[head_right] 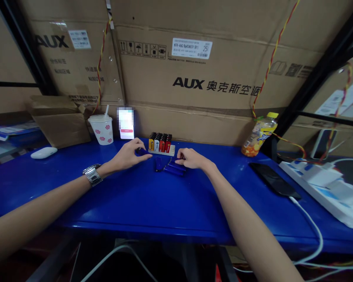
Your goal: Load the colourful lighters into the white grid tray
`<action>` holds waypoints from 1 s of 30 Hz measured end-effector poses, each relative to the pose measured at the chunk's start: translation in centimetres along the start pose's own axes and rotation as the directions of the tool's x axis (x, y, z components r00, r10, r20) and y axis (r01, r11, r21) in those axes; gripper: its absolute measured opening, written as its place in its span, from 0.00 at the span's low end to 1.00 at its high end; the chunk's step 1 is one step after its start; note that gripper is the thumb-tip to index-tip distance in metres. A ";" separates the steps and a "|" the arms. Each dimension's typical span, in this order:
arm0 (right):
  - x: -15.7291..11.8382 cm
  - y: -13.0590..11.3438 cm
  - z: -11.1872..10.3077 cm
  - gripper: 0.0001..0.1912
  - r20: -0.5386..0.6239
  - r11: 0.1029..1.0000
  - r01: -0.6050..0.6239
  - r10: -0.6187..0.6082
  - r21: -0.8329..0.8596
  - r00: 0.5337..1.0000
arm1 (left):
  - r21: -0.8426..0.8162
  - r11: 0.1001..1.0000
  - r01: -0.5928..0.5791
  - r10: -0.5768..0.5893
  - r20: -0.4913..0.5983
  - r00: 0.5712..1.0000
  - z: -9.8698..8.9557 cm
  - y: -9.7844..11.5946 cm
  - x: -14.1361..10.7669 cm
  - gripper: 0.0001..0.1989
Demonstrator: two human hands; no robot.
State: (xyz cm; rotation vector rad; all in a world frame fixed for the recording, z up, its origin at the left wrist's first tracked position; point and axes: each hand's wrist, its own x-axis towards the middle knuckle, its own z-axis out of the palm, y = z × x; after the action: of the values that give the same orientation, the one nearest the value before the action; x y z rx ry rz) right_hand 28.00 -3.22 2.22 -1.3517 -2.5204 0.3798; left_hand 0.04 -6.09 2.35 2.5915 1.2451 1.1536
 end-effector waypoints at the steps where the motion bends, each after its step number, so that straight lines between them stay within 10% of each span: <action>1: 0.0 0.2 0.0 0.06 -0.025 0.998 -0.013 0.015 0.056 1.000 | -0.034 0.999 -0.028 0.027 -0.021 0.999 0.0 0.1 0.0 0.09; 15: 1.2 -1.0 0.9 0.19 -0.536 0.730 0.226 0.222 0.645 0.815 | -0.407 0.890 0.207 -0.165 0.136 0.977 1.2 0.5 -0.2 0.14; 21: 1.4 -2.2 1.5 0.23 -0.410 0.419 0.272 0.284 0.866 0.867 | -0.497 0.825 0.268 -0.212 0.167 0.963 1.6 0.3 -0.4 0.10; 30: 1.1 -3.2 2.0 0.27 -0.313 0.485 0.050 0.480 0.873 0.819 | -0.572 0.725 0.384 -0.323 0.211 0.923 1.3 1.7 -0.6 0.16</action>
State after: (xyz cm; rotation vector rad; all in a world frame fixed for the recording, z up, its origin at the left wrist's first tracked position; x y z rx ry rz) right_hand 24.23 -4.23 1.55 -1.1051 -1.3000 1.0009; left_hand 1.75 -7.31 1.66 1.8157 1.0547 1.0967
